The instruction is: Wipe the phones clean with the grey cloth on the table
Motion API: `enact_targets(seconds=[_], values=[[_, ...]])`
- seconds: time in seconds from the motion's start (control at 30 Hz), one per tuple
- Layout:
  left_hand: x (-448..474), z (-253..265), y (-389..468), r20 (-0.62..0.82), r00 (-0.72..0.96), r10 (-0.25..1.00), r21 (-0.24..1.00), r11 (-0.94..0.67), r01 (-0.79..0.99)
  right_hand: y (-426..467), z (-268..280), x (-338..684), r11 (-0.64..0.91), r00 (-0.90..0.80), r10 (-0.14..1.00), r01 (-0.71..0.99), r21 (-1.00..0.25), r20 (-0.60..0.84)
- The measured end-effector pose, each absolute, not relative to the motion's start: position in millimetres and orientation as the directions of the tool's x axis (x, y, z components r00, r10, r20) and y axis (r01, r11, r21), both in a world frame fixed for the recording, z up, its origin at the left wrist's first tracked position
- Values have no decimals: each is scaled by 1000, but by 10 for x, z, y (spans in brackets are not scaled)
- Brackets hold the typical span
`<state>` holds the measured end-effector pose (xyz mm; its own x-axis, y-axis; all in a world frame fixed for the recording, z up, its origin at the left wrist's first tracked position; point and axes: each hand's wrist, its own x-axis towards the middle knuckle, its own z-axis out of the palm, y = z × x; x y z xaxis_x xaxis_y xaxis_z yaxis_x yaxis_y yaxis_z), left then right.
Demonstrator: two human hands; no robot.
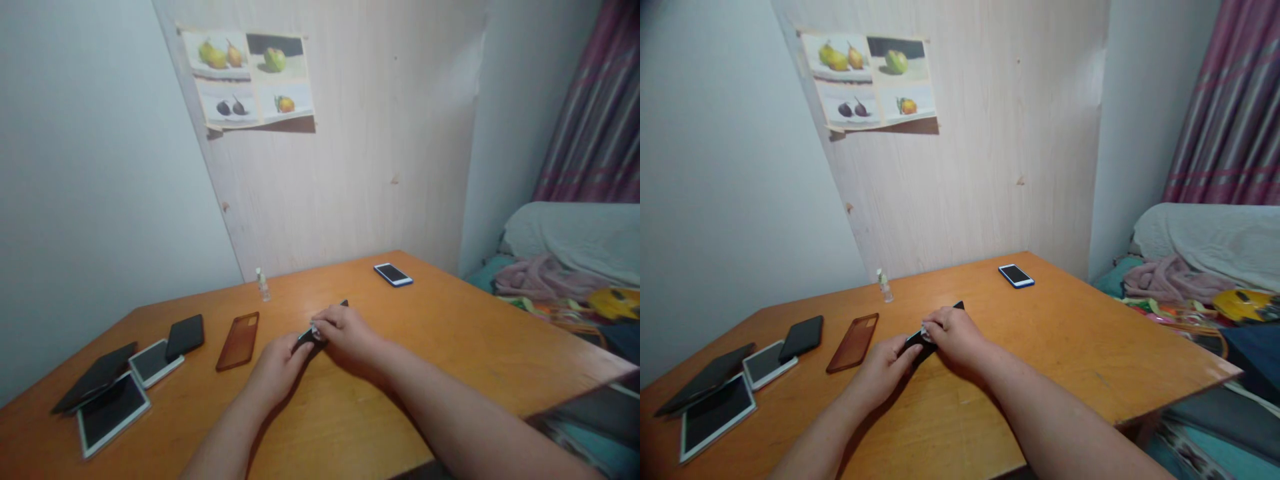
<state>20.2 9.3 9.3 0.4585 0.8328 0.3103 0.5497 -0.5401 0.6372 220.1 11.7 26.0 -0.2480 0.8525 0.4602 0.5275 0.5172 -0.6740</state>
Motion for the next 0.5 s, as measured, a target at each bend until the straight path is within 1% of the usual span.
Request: enact_targets(seconds=[0.1, 0.13, 0.2, 0.3, 0.37, 0.43, 0.5], values=[[200, 92, 93, 282, 424, 861, 627, -500, 597, 290, 208, 2382, 420, -88, 879, 607, -674, 469], [200, 97, 89, 279, 417, 865, 627, -494, 602, 312, 197, 2409, 406, -67, 878, 628, -663, 474], [202, 106, 81, 283, 415, 865, 633, -494, 596, 291, 185, 2388, 441, -104, 859, 645, -624, 501], [203, 112, 74, 296, 427, 854, 656, -507, 559, 174, 176, 2237, 576, -257, 799, 590, -566, 544], [201, 107, 76, 305, 431, 850, 666, -513, 542, 123, 171, 2164, 613, -306, 777, 563, -554, 550], [195, 101, 84, 310, 428, 849, 664, -515, 542, 143, 165, 2179, 586, -270, 794, 577, -569, 544], [185, 95, 93, 312, 425, 850, 651, -517, 556, 232, 150, 2282, 523, -175, 827, 589, -616, 535]])
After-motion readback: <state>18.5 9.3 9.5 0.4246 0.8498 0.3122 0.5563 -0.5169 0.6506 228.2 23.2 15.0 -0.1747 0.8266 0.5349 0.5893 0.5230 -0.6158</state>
